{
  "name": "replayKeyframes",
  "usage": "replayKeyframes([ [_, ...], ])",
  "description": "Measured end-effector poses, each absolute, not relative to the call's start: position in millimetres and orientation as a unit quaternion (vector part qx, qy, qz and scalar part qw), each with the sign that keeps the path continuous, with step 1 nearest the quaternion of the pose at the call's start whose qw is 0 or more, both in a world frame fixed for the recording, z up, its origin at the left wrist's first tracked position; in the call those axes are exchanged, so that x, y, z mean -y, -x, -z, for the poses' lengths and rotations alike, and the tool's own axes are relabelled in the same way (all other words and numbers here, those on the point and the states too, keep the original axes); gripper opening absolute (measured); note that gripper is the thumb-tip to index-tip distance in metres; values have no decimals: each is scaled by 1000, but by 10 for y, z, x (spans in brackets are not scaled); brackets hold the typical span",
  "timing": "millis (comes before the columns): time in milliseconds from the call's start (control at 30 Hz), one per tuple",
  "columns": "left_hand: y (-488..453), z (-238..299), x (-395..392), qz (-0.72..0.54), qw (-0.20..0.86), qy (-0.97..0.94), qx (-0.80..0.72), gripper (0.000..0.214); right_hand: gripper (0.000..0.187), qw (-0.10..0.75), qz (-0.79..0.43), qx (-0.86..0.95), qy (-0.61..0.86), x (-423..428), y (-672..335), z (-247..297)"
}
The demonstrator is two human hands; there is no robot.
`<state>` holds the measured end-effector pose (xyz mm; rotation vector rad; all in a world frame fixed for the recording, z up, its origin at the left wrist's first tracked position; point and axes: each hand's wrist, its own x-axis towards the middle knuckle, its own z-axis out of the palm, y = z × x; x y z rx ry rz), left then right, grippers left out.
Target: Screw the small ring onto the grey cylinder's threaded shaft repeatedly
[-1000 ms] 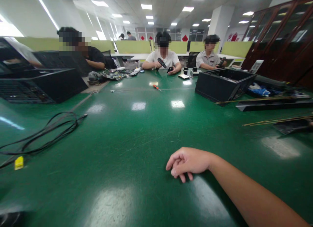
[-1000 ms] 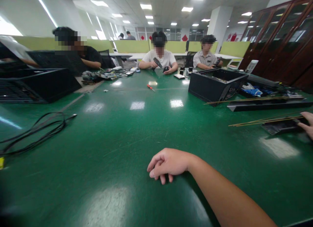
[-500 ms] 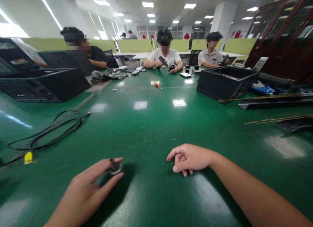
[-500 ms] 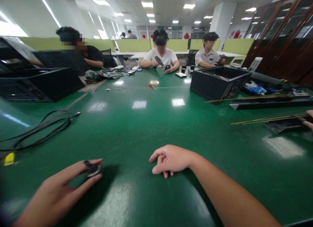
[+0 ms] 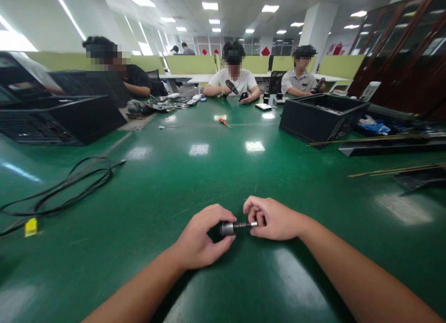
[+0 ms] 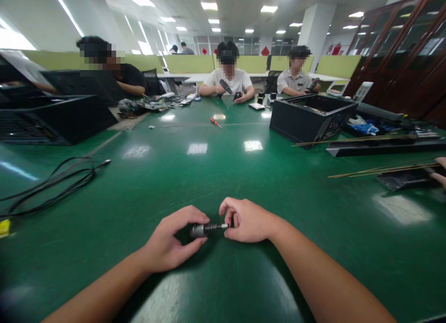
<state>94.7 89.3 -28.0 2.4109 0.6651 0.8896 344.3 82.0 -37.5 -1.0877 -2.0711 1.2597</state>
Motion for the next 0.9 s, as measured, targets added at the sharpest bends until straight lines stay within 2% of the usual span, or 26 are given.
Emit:
replayKeyframes([
  [300, -974, 280, -917, -346, 236, -875, -245, 32, 41, 261, -339, 801, 419, -734, -3342, 340],
  [500, -942, 278, -918, -341, 255, -850, -309, 55, 42, 327, -279, 809, 401, -721, -3310, 351],
  [700, -939, 285, -915, -338, 261, -845, -322, 54, 20, 343, -240, 832, 365, -723, -3312, 351],
  [900, -949, 309, -900, -323, 278, -845, -322, 51, 14, 339, -249, 830, 367, -718, -3297, 369],
])
